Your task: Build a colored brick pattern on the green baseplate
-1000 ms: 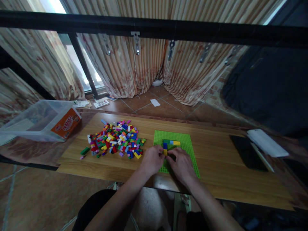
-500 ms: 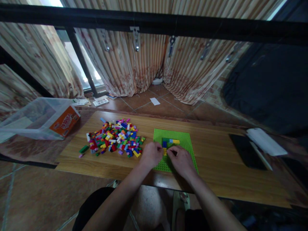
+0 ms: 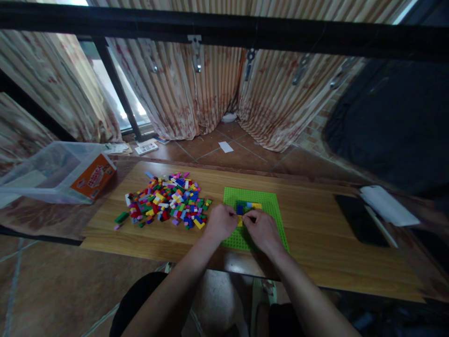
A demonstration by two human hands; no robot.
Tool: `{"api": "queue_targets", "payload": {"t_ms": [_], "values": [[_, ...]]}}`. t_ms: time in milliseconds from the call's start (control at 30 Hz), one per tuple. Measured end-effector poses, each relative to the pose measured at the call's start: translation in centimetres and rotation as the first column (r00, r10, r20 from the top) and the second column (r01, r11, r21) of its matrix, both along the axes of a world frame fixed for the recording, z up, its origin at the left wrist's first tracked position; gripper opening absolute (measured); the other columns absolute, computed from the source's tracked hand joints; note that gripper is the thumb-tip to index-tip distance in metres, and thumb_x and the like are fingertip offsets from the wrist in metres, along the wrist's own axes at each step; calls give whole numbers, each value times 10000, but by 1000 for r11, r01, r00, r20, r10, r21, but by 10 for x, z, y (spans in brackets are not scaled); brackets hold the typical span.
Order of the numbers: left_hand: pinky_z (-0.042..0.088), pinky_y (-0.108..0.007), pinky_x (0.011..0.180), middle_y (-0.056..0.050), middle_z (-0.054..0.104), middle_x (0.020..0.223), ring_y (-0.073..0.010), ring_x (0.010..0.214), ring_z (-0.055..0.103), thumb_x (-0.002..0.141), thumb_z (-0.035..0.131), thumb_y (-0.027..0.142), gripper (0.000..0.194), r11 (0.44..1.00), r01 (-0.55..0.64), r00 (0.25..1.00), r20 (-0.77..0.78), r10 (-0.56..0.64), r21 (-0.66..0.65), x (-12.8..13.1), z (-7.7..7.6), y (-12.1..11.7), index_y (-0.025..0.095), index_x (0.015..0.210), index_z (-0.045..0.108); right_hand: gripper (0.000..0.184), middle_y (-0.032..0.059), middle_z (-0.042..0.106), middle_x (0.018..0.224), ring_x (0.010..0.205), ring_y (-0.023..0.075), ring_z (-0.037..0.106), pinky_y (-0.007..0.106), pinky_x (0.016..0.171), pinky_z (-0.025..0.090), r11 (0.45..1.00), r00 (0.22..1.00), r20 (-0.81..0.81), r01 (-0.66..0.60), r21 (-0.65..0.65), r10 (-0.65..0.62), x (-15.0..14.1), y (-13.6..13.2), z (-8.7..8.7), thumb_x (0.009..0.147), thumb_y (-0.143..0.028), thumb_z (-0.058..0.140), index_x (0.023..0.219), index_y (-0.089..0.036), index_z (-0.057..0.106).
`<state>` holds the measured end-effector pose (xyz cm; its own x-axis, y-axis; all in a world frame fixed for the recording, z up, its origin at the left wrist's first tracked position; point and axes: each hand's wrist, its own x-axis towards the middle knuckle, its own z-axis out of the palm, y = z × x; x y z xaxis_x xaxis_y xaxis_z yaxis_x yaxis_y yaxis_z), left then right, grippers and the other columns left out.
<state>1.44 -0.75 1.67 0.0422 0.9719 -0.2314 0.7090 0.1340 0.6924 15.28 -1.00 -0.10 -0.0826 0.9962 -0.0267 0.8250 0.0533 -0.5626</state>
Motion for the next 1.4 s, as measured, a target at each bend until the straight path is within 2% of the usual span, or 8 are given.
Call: {"api": "queue_targets", "payload": {"t_ms": [433, 700, 900, 1100, 1400], "values": [[373, -180, 514, -2, 613, 519, -118, 578, 566, 753, 504, 125, 231, 999, 34, 999, -19, -34, -16, 0, -1, 5, 138, 680, 724, 248, 74, 696, 845, 812, 189, 634, 292, 776, 425, 1000, 1000, 27, -3, 30, 3, -3, 0, -2, 842, -205, 487, 769, -173, 721], [387, -179, 538, -12, 615, 559, -116, 580, 573, 798, 476, 145, 263, 995, 99, 994, -45, -100, -12, -11, 7, 2, 142, 676, 709, 239, 69, 699, 857, 816, 182, 623, 278, 746, 416, 998, 999, 27, -46, 51, 45, 16, 1, 2, 861, -247, 495, 801, -174, 714], [383, -190, 546, 0, 574, 525, -122, 576, 564, 770, 505, 155, 232, 986, 162, 984, -71, -163, -30, -18, 12, -3, 123, 671, 713, 238, 40, 710, 833, 782, 174, 632, 275, 712, 409, 993, 993, -3, -120, -11, 120, 21, -7, 3, 857, -282, 501, 807, -201, 719], [391, -205, 563, 0, 603, 547, -129, 588, 550, 771, 523, 181, 221, 985, 171, 982, -78, -170, 1, -11, 8, -6, 149, 701, 730, 232, 49, 729, 820, 776, 182, 645, 278, 690, 401, 988, 989, 5, -145, -60, 146, 10, -7, 6, 840, -271, 517, 799, -196, 733], [406, -218, 588, -16, 669, 637, -134, 611, 574, 791, 509, 184, 239, 981, 196, 976, -94, -195, -1, -9, 0, -3, 151, 758, 744, 212, 49, 738, 831, 792, 192, 656, 286, 691, 409, 983, 988, -20, -156, -102, 154, 11, -3, 7, 831, -260, 538, 807, -199, 740]]}}
